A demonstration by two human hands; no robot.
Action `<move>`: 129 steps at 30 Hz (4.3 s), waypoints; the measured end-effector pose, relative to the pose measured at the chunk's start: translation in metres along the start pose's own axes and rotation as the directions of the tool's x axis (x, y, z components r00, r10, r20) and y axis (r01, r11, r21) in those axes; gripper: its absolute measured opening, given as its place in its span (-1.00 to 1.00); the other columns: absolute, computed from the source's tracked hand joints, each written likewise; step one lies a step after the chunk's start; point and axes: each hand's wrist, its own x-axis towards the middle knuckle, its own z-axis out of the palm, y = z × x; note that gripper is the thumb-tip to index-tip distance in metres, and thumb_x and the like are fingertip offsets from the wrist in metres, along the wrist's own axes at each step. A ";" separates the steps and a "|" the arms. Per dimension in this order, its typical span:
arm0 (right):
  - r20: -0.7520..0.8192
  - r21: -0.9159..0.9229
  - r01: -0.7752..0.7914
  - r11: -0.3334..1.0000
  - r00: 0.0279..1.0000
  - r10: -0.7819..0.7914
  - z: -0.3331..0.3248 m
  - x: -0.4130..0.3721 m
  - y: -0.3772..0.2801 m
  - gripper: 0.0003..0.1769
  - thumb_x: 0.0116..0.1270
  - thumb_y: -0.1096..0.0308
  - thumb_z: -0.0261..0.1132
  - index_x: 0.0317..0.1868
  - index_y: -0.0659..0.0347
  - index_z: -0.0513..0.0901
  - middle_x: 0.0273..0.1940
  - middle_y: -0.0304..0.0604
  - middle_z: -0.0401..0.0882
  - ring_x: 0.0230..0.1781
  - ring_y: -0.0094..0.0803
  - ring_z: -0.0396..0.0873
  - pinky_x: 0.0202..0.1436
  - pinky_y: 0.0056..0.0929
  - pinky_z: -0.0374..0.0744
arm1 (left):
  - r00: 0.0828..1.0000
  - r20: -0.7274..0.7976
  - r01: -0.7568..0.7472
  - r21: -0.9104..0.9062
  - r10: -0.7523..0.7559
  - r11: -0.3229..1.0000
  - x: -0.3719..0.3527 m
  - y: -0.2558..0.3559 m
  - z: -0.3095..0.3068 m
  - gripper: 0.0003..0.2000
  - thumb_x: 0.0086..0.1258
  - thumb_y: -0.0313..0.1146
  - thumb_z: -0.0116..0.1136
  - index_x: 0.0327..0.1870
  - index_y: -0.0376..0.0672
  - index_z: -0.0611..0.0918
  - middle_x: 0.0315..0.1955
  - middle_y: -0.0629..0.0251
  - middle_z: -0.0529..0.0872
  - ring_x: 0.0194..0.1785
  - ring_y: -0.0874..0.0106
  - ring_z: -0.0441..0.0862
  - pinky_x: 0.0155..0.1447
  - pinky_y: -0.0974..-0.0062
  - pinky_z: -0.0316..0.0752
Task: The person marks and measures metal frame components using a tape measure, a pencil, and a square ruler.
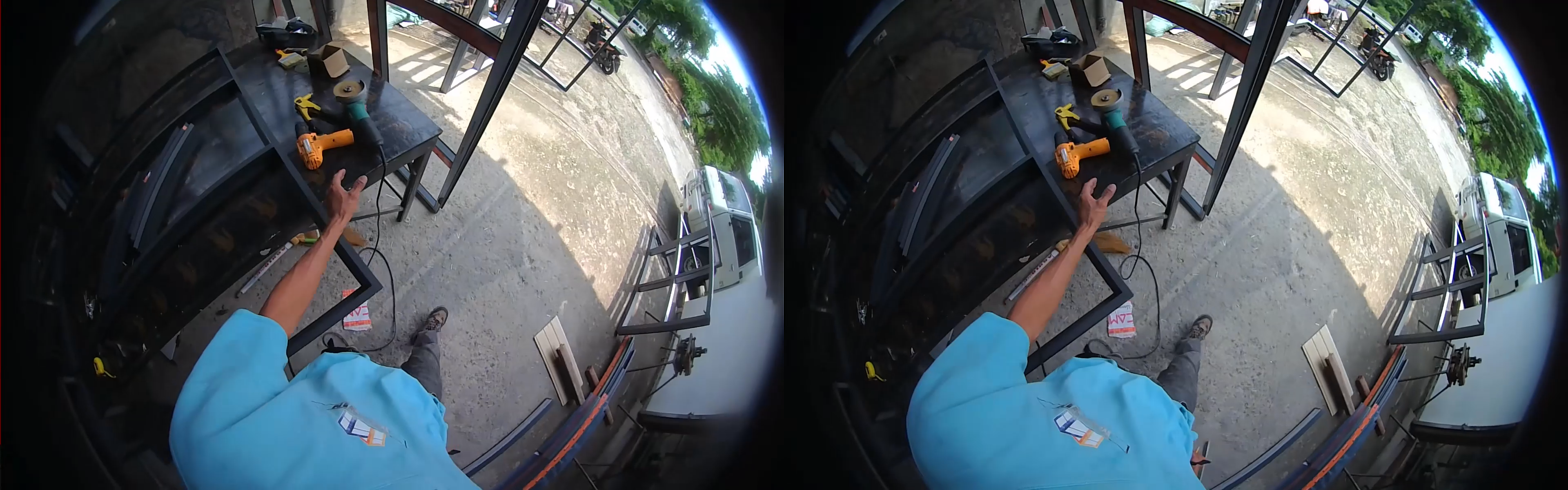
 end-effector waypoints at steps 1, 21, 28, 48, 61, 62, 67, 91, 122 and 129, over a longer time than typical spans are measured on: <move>-0.003 0.112 0.000 0.994 1.000 0.001 -0.032 0.026 0.012 -0.66 0.17 0.20 0.30 -0.26 0.38 0.68 -0.51 -0.02 0.66 -0.54 -0.24 0.63 -0.44 -0.28 0.58 | 0.999 0.020 0.031 0.052 -0.032 0.998 0.007 0.009 0.028 -0.13 0.11 0.23 0.26 0.25 -0.36 0.38 0.19 -0.14 0.45 0.28 0.04 0.39 0.31 0.24 0.31; -0.043 0.838 0.355 0.415 0.801 -0.598 -0.671 0.390 -0.258 -0.56 0.31 0.02 0.25 -0.09 0.27 0.67 -0.47 -0.13 0.65 -0.71 -0.62 0.40 -0.68 -0.58 0.29 | 0.838 -0.291 0.545 0.395 -0.462 0.739 0.243 -0.027 0.150 -0.23 -0.11 -0.19 0.45 0.11 -0.40 0.33 0.08 -0.19 0.49 0.13 -0.01 0.49 0.18 0.24 0.45; -0.166 0.920 0.391 -0.017 0.350 -0.922 -0.764 0.340 -0.524 -0.30 0.43 -0.09 0.06 0.33 0.29 0.24 -0.07 -0.07 0.58 -0.37 -0.61 0.52 -0.54 -0.67 0.40 | 0.798 0.238 0.600 -0.240 -0.553 0.763 0.117 0.071 0.145 -0.37 -0.18 -0.17 0.45 -0.04 -0.33 0.55 -0.23 0.13 0.64 -0.20 0.30 0.61 -0.12 0.39 0.47; -0.033 0.921 0.357 0.157 0.472 -0.881 -0.776 0.342 -0.556 -0.52 0.37 -0.06 0.17 -0.06 0.25 0.49 -0.42 -0.32 0.42 -0.56 -0.61 0.33 -0.52 -0.60 0.30 | 0.908 0.185 0.318 0.280 -0.376 0.906 0.128 0.062 0.142 -0.22 -0.25 -0.11 0.43 0.02 -0.42 0.40 -0.09 -0.25 0.58 0.01 -0.09 0.56 0.08 0.19 0.48; -0.468 0.263 0.940 0.217 0.321 -0.824 -0.807 0.378 -0.538 -0.73 0.26 0.31 0.16 -0.06 0.07 0.66 -0.33 -0.08 0.56 -0.28 -0.15 0.56 -0.23 -0.27 0.48 | 0.907 0.400 -0.181 0.655 -0.134 0.733 0.139 0.002 0.074 -0.30 0.00 -0.20 0.33 0.21 -0.22 0.34 0.02 -0.01 0.56 0.11 0.09 0.51 0.17 0.19 0.42; -0.468 0.263 0.938 0.225 0.328 -0.821 -0.809 0.379 -0.543 -0.73 0.26 0.31 0.16 -0.06 0.07 0.66 -0.33 -0.08 0.56 -0.28 -0.15 0.56 -0.23 -0.27 0.48 | 0.906 0.397 -0.165 0.650 -0.146 0.742 0.140 0.002 0.074 -0.28 0.00 -0.19 0.33 0.23 -0.22 0.33 0.02 -0.01 0.56 0.11 0.09 0.51 0.18 0.20 0.41; -0.497 -0.153 0.976 0.154 0.058 -0.866 -0.818 0.371 -0.565 -0.76 0.31 0.31 0.10 -0.12 -0.05 0.69 -0.30 -0.17 0.51 -0.20 -0.23 0.48 -0.15 -0.22 0.32 | 0.904 0.385 -0.132 0.665 -0.186 0.735 0.140 0.009 0.073 -0.26 0.00 -0.16 0.33 0.24 -0.22 0.33 0.01 -0.01 0.56 0.11 0.10 0.52 0.19 0.20 0.41; -0.251 -0.073 0.995 0.074 0.054 -0.966 -0.834 0.380 -0.582 -0.75 0.28 0.27 0.19 -0.27 0.29 0.67 -0.51 0.00 0.60 -0.51 -0.10 0.59 -0.40 -0.25 0.49 | 0.903 0.340 -0.039 0.671 -0.261 0.740 0.138 0.012 0.074 -0.29 -0.01 -0.18 0.31 0.24 -0.17 0.35 0.08 0.06 0.55 0.18 0.15 0.48 0.21 0.22 0.42; -0.233 0.029 0.984 0.174 0.176 -0.956 -0.838 0.368 -0.586 -0.76 0.16 0.20 0.27 -0.25 0.14 0.72 -0.45 -0.10 0.64 -0.42 -0.25 0.61 -0.33 -0.31 0.50 | 0.954 0.259 -0.083 0.711 -0.149 0.699 0.141 -0.001 0.099 -0.02 -0.05 0.47 0.12 0.19 -0.29 0.43 -0.05 0.00 0.59 0.06 0.11 0.53 0.07 0.19 0.45; -0.309 0.048 0.994 0.101 0.111 -0.944 -0.830 0.372 -0.582 -0.82 0.12 0.31 0.29 -0.28 0.17 0.70 -0.35 -0.11 0.63 -0.36 -0.25 0.61 -0.30 -0.34 0.50 | 0.963 0.239 -0.080 0.698 -0.127 0.711 0.141 -0.004 0.101 0.00 -0.07 0.52 0.09 0.14 -0.32 0.45 -0.10 -0.04 0.60 0.01 0.08 0.57 0.05 0.15 0.47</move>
